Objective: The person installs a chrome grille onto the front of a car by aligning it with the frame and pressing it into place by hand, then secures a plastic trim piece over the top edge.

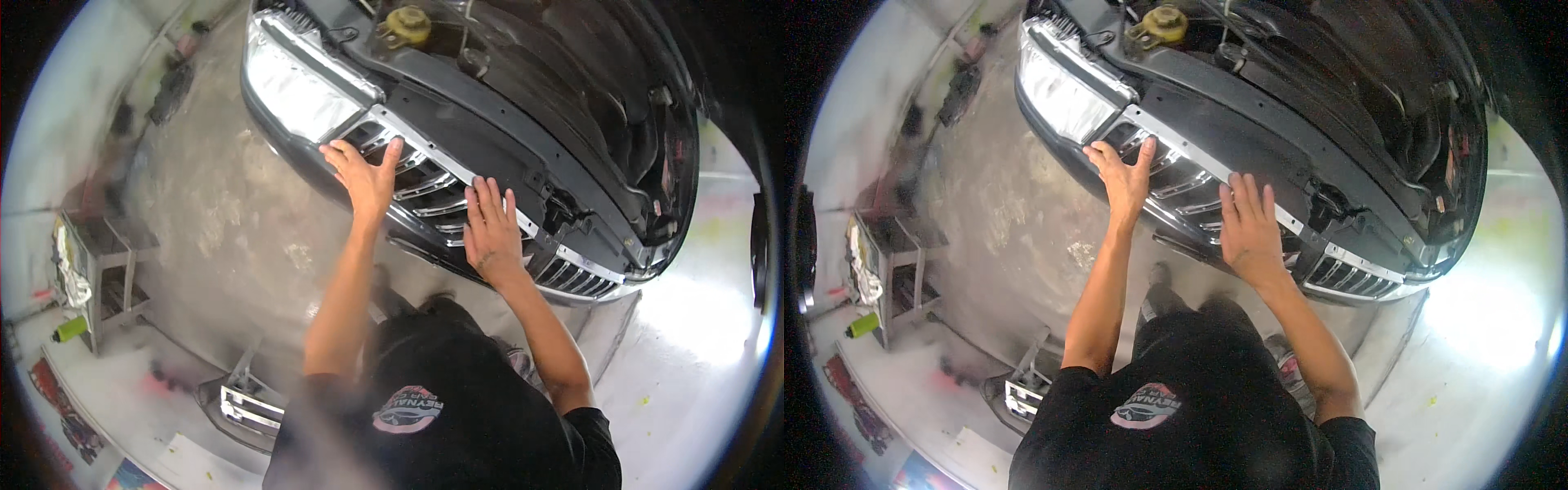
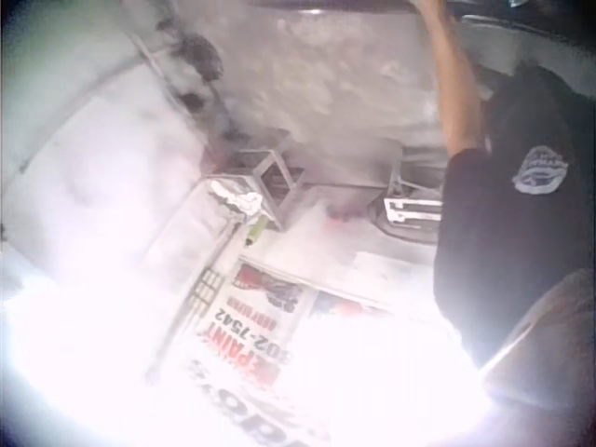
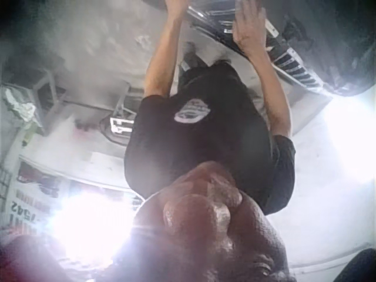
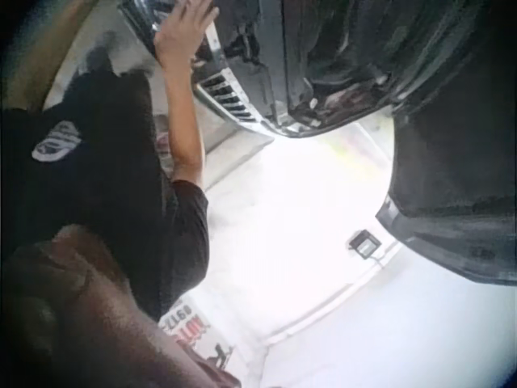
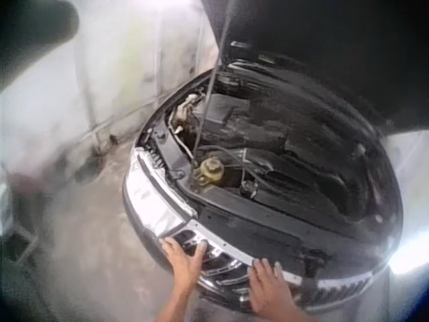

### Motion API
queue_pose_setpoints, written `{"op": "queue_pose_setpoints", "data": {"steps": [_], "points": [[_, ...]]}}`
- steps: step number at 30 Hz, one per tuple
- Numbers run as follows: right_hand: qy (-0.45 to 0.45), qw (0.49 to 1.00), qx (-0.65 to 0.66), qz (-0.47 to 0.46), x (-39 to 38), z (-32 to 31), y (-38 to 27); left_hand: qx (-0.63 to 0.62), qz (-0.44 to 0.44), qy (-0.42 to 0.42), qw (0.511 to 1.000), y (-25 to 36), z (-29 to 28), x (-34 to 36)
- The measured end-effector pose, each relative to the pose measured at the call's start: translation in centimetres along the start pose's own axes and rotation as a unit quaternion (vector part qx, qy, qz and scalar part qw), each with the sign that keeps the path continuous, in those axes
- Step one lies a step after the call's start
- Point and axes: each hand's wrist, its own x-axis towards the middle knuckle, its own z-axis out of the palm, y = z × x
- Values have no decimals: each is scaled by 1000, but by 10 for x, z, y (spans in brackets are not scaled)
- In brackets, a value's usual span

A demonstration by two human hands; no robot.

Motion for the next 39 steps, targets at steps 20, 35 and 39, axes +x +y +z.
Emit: {"op": "queue_pose_setpoints", "data": {"steps": [20,35,39], "points": [[49,992,112,-17,3,3,5,-18,19,13,1000,-29,12,18],[133,945,261,-145,8,-6,22,-287,-78,-162,941,24,-18,5],[132,881,440,-112,-10,-48,-21,-98,59,8,993,-18,-17,10]]}}
